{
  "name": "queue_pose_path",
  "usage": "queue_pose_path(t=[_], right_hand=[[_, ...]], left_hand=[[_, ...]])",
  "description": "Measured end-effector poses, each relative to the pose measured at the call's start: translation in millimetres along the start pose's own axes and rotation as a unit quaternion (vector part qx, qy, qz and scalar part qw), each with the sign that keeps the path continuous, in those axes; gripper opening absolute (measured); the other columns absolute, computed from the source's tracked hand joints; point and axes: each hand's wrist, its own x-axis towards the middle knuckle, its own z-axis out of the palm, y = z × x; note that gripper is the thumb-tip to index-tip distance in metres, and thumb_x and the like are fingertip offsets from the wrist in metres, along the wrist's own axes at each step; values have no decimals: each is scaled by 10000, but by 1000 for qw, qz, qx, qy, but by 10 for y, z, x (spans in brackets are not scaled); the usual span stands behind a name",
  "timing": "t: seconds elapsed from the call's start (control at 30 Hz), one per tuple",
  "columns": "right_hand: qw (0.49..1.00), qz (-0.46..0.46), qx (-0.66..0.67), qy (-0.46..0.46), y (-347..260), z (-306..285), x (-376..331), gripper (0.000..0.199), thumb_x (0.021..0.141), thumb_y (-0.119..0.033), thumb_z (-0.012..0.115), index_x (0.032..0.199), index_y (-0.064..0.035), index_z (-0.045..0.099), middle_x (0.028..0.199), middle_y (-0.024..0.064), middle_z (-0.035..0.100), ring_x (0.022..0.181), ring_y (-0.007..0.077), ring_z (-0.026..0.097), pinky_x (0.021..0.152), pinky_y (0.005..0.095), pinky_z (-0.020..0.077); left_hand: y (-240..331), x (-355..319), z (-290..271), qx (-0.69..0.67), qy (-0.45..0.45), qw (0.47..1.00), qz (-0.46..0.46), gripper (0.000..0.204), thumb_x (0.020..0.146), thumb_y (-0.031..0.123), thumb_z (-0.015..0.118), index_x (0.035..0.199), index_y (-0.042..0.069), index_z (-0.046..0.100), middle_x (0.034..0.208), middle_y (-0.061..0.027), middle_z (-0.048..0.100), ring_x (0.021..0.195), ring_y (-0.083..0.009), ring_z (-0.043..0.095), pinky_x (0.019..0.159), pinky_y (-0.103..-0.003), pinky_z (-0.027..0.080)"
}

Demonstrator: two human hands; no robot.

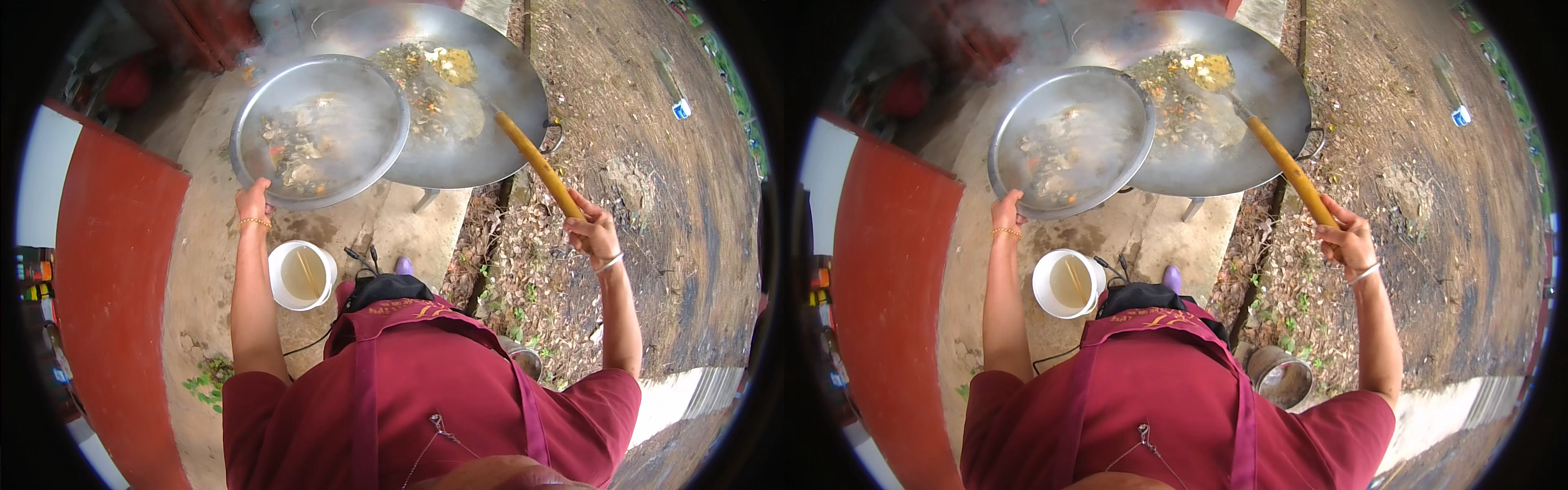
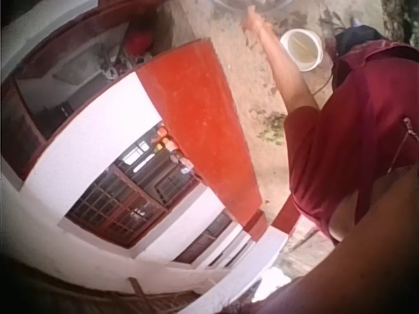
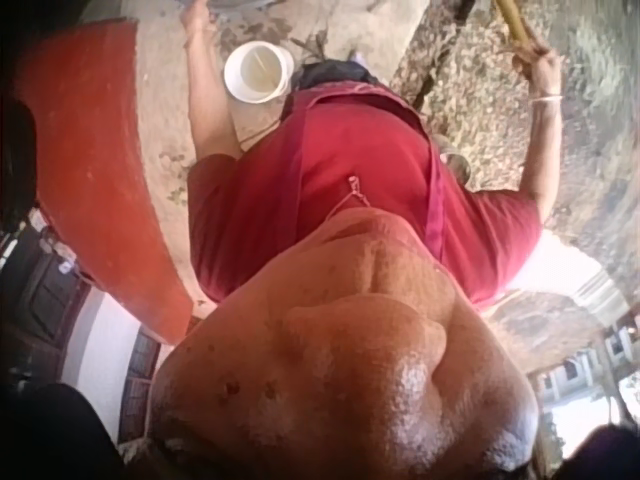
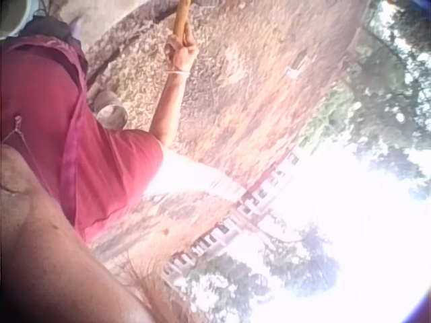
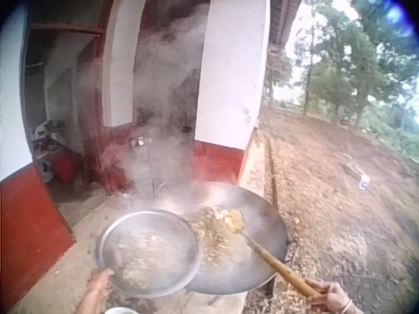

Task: The person stirs a mixture in a large wok over an outdoor gas burner, then transfers the cooked food into a metal bowl. The person repeats this process multiple times, moving between the wok and the bowl.

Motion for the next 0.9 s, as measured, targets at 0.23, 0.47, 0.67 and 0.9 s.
queue_pose_path(t=[0.23, 0.47, 0.67, 0.9], right_hand=[[997, -37, -26, -56, -549, -14, -508, 552, 655, 78, 548, 1191, -20, 466, 663, 62, 560, 398, 63, 433, 332, 177, 318], [986, -92, -18, -140, -704, 32, -874, 536, 667, 58, 564, 1182, -78, 496, 679, 77, 565, 400, 57, 401, 349, 165, 314], [971, -108, -103, -188, -633, 210, -931, 548, 667, 85, 587, 1187, -50, 483, 727, 82, 587, 452, 47, 437, 385, 163, 337], [727, -436, -530, -1, -563, 415, -1065, 573, 608, 97, 581, 1121, -159, 563, 733, 110, 549, 570, 231, 536, 512, 296, 434]], left_hand=[[-16, 5, -19, -7, 5, 1000, 1, 104, 645, 88, 606, 644, 29, 520, 494, -21, 453, 320, -111, 350, 317, -260, 233], [-20, 12, -12, -2, 12, 1000, 15, 107, 636, 82, 606, 628, 10, 527, 505, -28, 467, 340, -109, 366, 319, -253, 247], [-18, 17, -7, -1, 31, 1000, 7, 137, 630, 94, 613, 617, -6, 521, 504, -37, 465, 348, -112, 367, 319, -264, 251], [-48, 61, -31, 3, 18, 1000, 3, 138, 629, 95, 616, 616, -9, 528, 512, -44, 474, 349, -115, 371, 319, -268, 249]])
